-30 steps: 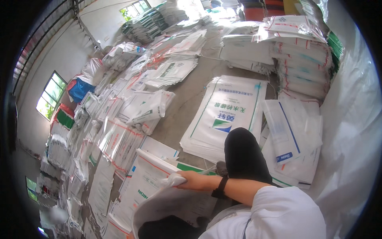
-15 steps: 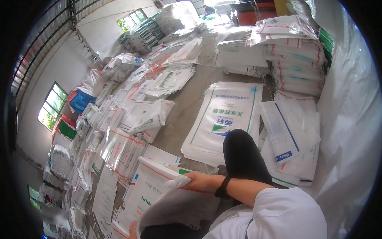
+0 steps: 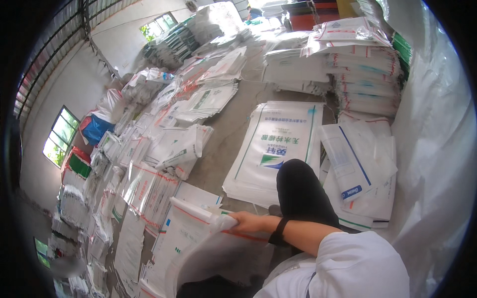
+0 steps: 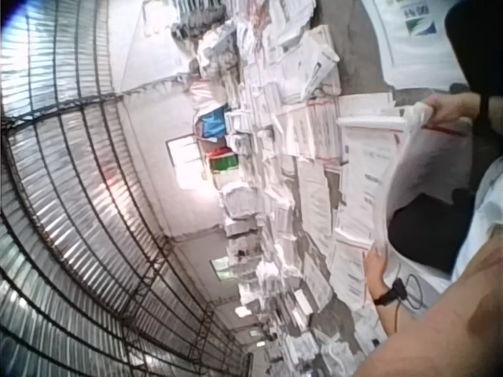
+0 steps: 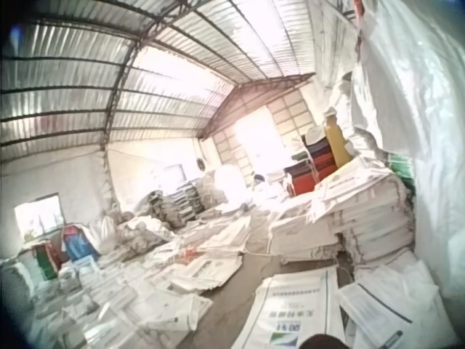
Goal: Sorting and counting printed large plastic chemical/agricultural bags on a warehouse floor.
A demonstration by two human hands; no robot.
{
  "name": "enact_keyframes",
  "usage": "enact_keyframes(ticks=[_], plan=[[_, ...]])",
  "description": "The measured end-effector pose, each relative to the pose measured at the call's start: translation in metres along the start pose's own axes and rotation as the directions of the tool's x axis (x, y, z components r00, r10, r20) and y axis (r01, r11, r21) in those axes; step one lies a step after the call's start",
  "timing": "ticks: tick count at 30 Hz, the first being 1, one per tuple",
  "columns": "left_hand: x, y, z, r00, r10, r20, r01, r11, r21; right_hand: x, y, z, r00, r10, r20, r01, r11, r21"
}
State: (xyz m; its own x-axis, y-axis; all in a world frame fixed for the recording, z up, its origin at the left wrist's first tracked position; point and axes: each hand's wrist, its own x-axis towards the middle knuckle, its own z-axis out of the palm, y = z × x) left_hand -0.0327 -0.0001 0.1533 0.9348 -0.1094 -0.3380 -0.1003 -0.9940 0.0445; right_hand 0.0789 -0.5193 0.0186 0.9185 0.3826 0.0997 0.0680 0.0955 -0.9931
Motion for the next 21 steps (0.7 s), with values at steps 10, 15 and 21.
enact_keyframes(ticks=[10, 15, 21], plan=[[-0.072, 0.071, 0.031, 0.97, -0.221, 0.102, 0.243, 0.911, -0.334, 0.006, -0.011, 0.003, 0.999, 0.046, -0.02, -0.045, 0.999, 0.018], [-0.104, 0.065, 0.062, 0.955, -0.289, 0.067, 0.278, 0.795, -0.539, 0.01, -0.014, -0.006, 0.994, 0.07, 0.088, -0.07, 0.998, 0.0], [-0.092, 0.12, 0.034, 0.827, -0.539, -0.158, 0.489, 0.83, -0.268, 0.005, -0.013, -0.01, 0.98, 0.105, 0.17, -0.082, 0.988, -0.133]])
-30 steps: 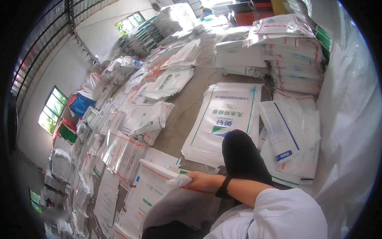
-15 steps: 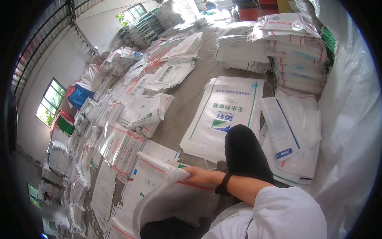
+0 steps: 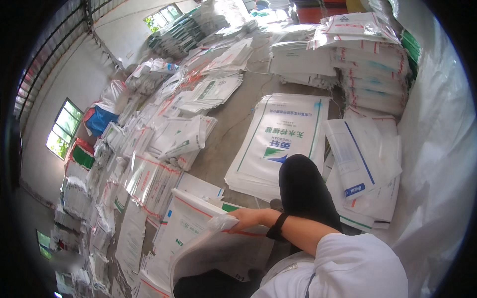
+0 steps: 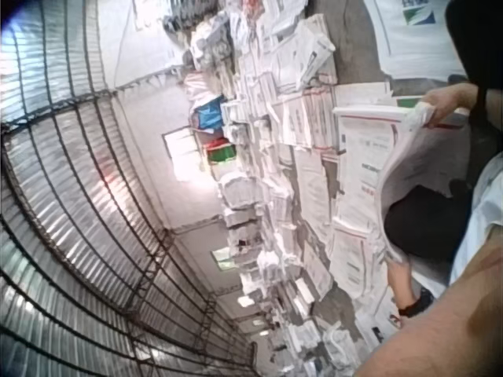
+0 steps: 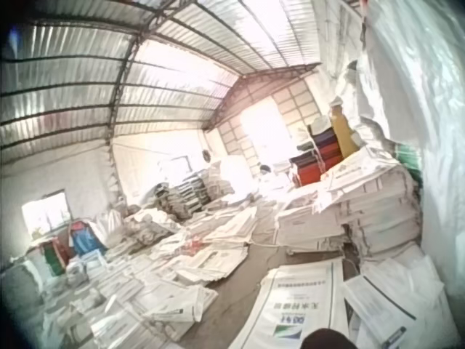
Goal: Sorting and counting printed large plastic chemical/agricultural bags on a warehouse floor.
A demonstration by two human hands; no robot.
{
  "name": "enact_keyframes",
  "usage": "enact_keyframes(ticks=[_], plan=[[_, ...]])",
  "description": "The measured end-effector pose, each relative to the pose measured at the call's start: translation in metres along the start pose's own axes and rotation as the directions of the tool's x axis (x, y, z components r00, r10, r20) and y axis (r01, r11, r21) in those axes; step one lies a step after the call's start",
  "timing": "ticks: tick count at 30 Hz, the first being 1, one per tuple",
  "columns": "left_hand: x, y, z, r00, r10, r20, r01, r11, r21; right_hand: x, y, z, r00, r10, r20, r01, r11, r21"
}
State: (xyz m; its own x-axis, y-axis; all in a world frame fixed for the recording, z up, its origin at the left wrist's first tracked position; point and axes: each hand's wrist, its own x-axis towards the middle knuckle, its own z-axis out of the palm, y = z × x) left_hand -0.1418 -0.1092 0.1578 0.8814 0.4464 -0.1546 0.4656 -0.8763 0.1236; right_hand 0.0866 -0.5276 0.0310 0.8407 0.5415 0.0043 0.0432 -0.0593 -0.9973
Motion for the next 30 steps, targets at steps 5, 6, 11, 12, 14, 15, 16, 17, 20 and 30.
enact_keyframes(ticks=[5, 6, 11, 12, 14, 15, 16, 17, 20, 30], plan=[[0.047, -0.043, 0.015, 0.995, -0.037, 0.09, 0.021, 0.985, 0.168, -0.003, -0.005, 0.008, 0.998, -0.046, 0.044, 0.046, 0.999, 0.0], [0.053, -0.059, 0.017, 0.992, -0.056, 0.109, 0.032, 0.978, 0.206, -0.001, -0.005, 0.011, 0.998, -0.05, 0.049, 0.05, 0.999, 0.0], [0.075, -0.104, 0.0, 0.969, -0.152, 0.192, 0.076, 0.932, 0.354, 0.039, 0.004, 0.034, 0.999, 0.048, -0.015, -0.049, 0.995, -0.092], [0.073, -0.105, -0.009, 0.988, -0.069, 0.14, 0.02, 0.945, 0.327, 0.041, 0.006, 0.034, 0.998, 0.057, -0.006, -0.057, 0.994, -0.093], [0.062, -0.089, -0.038, 0.996, 0.017, 0.085, -0.042, 0.951, 0.305, 0.045, -0.002, 0.029, 0.991, -0.034, -0.132, 0.045, 0.996, 0.079], [0.047, -0.074, -0.063, 0.998, 0.009, 0.062, -0.019, 0.986, 0.164, 0.038, -0.014, 0.022, 0.992, -0.023, -0.124, 0.034, 0.996, 0.084], [0.034, -0.069, -0.075, 0.999, -0.011, 0.034, 0.01, 1.0, 0.018, 0.027, -0.036, 0.011, 0.994, -0.065, -0.091, 0.077, 0.988, 0.133], [0.027, -0.074, -0.071, 0.999, -0.026, 0.036, 0.026, 0.999, 0.019, 0.021, -0.045, 0.005, 0.992, -0.111, -0.062, 0.121, 0.975, 0.184], [0.032, -0.111, -0.03, 0.82, 0.456, -0.347, -0.381, 0.886, 0.266, 0.021, -0.018, 0.003, 0.974, -0.22, -0.049, 0.226, 0.958, 0.175], [0.026, -0.149, -0.026, 0.968, 0.095, -0.231, -0.065, 0.989, 0.135, 0.025, -0.036, 0.025, 0.998, -0.038, -0.05, 0.047, 0.98, 0.191]])
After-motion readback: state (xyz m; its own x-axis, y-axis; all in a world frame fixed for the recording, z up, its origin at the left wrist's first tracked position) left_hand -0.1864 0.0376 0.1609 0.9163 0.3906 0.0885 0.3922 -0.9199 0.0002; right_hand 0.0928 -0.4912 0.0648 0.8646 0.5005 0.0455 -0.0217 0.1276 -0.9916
